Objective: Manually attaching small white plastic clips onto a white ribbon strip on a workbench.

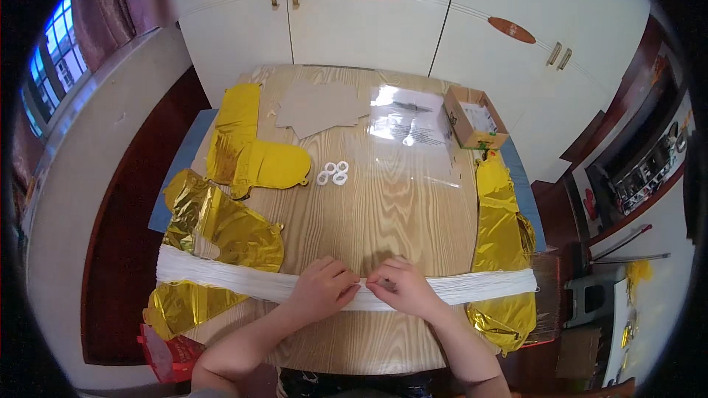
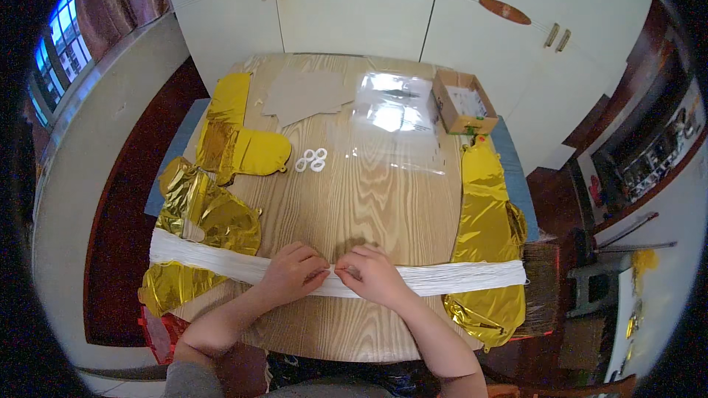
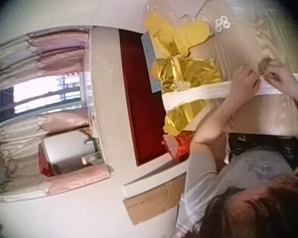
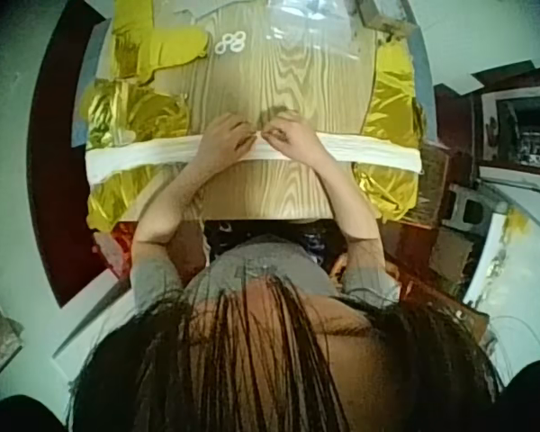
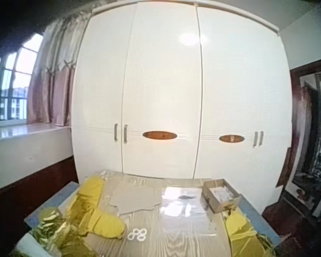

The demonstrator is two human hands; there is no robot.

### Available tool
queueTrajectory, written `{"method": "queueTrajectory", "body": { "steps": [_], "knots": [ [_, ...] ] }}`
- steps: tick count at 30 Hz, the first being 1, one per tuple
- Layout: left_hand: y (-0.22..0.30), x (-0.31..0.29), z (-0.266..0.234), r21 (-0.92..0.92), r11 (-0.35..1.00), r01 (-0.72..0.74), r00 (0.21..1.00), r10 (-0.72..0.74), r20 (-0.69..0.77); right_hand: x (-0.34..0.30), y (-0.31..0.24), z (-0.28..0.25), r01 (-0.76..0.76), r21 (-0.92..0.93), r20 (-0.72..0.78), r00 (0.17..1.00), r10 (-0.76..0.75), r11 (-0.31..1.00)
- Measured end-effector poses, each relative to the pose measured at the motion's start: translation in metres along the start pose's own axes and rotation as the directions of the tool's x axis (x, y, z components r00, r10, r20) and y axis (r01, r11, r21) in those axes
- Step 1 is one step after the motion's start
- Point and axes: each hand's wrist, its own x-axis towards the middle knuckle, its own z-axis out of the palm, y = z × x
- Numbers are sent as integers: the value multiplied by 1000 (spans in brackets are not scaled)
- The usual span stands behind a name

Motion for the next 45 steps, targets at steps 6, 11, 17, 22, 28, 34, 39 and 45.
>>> {"method": "queueTrajectory", "body": {
  "steps": [6, 11, 17, 22, 28, 34, 39, 45],
  "knots": [
    [-1, -1, 2, -24, 1000, -4, 1000, 4, 12, -1, -1, 1, -45, 14, 27, 999, 44, 999],
    [-1, -2, 3, 7, 1000, 8, 1000, -8, 24, -1, 0, 0, -49, 54, 49, 998, 46, 997],
    [0, -3, 2, 52, 999, 9, 999, -12, 40, 1, -3, 1, -13, 130, -59, 998, 21, 991],
    [8, 4, -7, 34, 999, 20, 998, -18, -67, 0, -7, -1, -43, 145, -59, 997, 52, 989],
    [11, -1, -14, -322, 945, 49, 998, -60, -24, -1, -21, -1, -126, 300, 101, 990, 100, 946],
    [19, -1, -14, -509, 860, -29, 999, 7, -44, 0, -20, 3, 117, 436, 159, 966, -204, 892],
    [0, -10, -21, -826, 490, 278, 960, -179, 216, 1, -18, -6, 25, 414, 177, 978, -107, 910],
    [-19, -11, -34, -851, -492, -184, 868, -488, 94, 0, -5, -6, -31, 698, 88, 995, -43, 716]
  ]
}}
